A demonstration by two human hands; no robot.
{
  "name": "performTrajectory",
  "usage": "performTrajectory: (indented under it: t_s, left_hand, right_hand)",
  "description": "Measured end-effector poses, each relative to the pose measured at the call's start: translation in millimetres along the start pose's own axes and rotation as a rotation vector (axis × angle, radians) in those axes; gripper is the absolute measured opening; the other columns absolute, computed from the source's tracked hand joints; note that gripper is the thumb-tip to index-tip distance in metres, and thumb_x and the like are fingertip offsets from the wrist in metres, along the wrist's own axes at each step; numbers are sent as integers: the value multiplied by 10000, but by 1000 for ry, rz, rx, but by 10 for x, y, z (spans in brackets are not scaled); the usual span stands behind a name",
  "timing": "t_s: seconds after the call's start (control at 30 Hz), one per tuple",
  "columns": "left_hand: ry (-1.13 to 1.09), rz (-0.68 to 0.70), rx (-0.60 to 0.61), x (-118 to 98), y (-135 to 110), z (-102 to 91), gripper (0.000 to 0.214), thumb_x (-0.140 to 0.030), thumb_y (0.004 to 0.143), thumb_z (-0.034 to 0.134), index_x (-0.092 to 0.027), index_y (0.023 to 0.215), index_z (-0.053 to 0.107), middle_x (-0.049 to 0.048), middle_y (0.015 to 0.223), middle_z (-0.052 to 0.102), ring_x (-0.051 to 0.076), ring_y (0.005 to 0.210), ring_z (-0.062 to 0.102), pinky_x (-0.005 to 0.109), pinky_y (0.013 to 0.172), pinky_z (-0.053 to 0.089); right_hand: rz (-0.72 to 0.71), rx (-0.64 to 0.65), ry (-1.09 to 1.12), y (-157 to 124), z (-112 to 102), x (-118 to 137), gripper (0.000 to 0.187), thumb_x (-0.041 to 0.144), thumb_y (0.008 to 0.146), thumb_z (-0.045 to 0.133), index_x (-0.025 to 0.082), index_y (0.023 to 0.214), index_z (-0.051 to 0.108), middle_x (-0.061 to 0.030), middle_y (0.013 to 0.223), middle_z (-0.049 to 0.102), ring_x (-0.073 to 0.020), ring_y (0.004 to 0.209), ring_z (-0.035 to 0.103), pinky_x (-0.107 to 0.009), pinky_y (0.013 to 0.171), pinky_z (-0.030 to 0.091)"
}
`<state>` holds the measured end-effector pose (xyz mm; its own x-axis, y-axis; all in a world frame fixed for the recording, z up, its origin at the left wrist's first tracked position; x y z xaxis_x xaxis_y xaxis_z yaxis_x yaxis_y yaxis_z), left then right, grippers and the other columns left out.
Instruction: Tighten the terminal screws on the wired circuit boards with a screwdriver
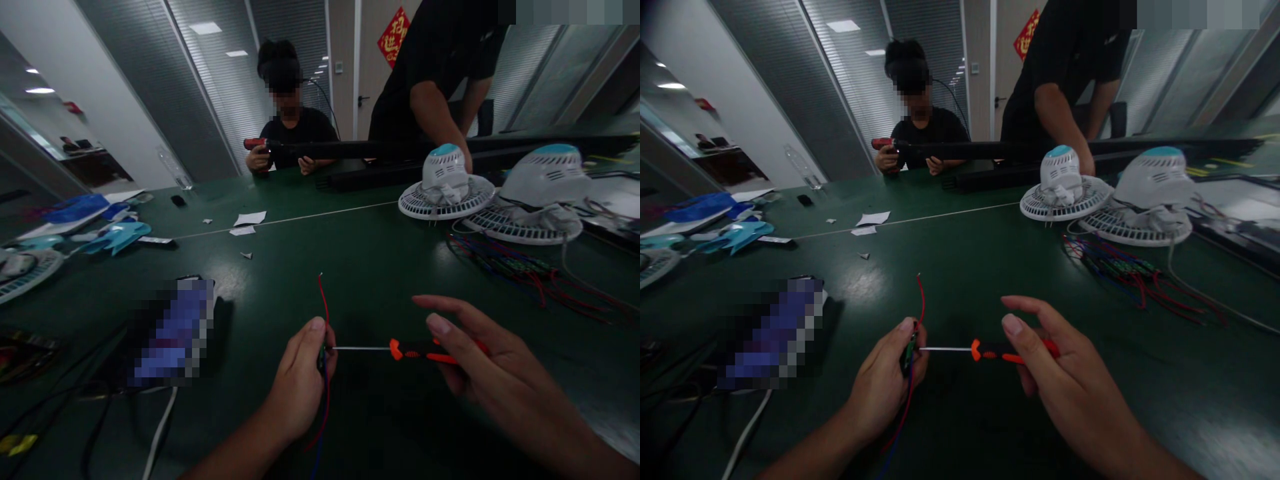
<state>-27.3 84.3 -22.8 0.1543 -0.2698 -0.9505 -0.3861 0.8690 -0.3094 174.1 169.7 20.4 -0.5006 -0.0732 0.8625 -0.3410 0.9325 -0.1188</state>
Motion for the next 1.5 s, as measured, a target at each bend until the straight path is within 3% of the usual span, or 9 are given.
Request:
performTrajectory:
  t_s: [0.37, 0.77, 1.13, 1.27, 1.37, 1.5]
  left_hand:
    - [-2, 3, 6, 18, 12, 6, 458, -589, 867, 428, -178, 713, 557, -38, 511, 448, 106, 454, 399, 231, 462, 336]
    - [-24, -4, 11, 35, 13, -2, 454, -580, 874, 432, -174, 726, 573, -39, 507, 441, 108, 456, 398, 232, 462, 337]
    - [-4, 10, -3, -6, 3, 2, 460, -587, 868, 433, -180, 694, 561, -29, 498, 448, 119, 470, 424, 244, 483, 360]
    - [2, -4, 0, 6, 2, -1, 457, -583, 873, 425, -178, 716, 567, -33, 493, 445, 116, 454, 411, 237, 460, 343]
    - [-6, 8, 8, 7, 9, 3, 462, -595, 869, 421, -181, 719, 560, -40, 496, 433, 110, 447, 392, 232, 451, 327]
    - [-10, 23, 33, -5, 1, 28, 451, -573, 889, 392, -182, 731, 550, -46, 508, 423, 100, 447, 364, 227, 464, 324]
  right_hand:
    - [-102, -22, -32, -39, -26, 93, 559, 604, 867, 476, 186, 1228, 565, 26, 520, 603, -168, 430, 573, -286, 393, 461]
    - [-151, -47, 11, -55, -49, 152, 516, 538, 830, 559, 193, 1213, 566, -44, 729, 716, -205, 574, 645, -299, 436, 469]
    - [-167, -82, 64, -73, -53, 200, 467, 447, 752, 653, 222, 1155, 580, -48, 793, 683, -212, 644, 670, -284, 463, 514]
    - [-156, -46, 75, -58, -26, 162, 499, 553, 808, 578, 215, 1175, 589, -36, 733, 685, -195, 606, 650, -288, 481, 520]
    - [-50, 29, 43, -20, 15, 39, 576, 617, 875, 450, 208, 1264, 564, 13, 558, 622, -173, 476, 596, -273, 410, 470]
    - [-12, 63, -12, 33, 26, 4, 611, 626, 866, 464, 195, 1286, 571, 50, 461, 545, -163, 432, 554, -259, 382, 408]
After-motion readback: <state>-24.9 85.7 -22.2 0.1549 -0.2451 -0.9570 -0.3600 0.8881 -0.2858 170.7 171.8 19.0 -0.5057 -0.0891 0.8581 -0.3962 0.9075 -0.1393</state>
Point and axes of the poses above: each hand's wrist, its own y-axis towards the middle knuckle, its own z-axis out of the palm, x = y × z, the point moved 8 cm from there along y, towards the middle knuckle
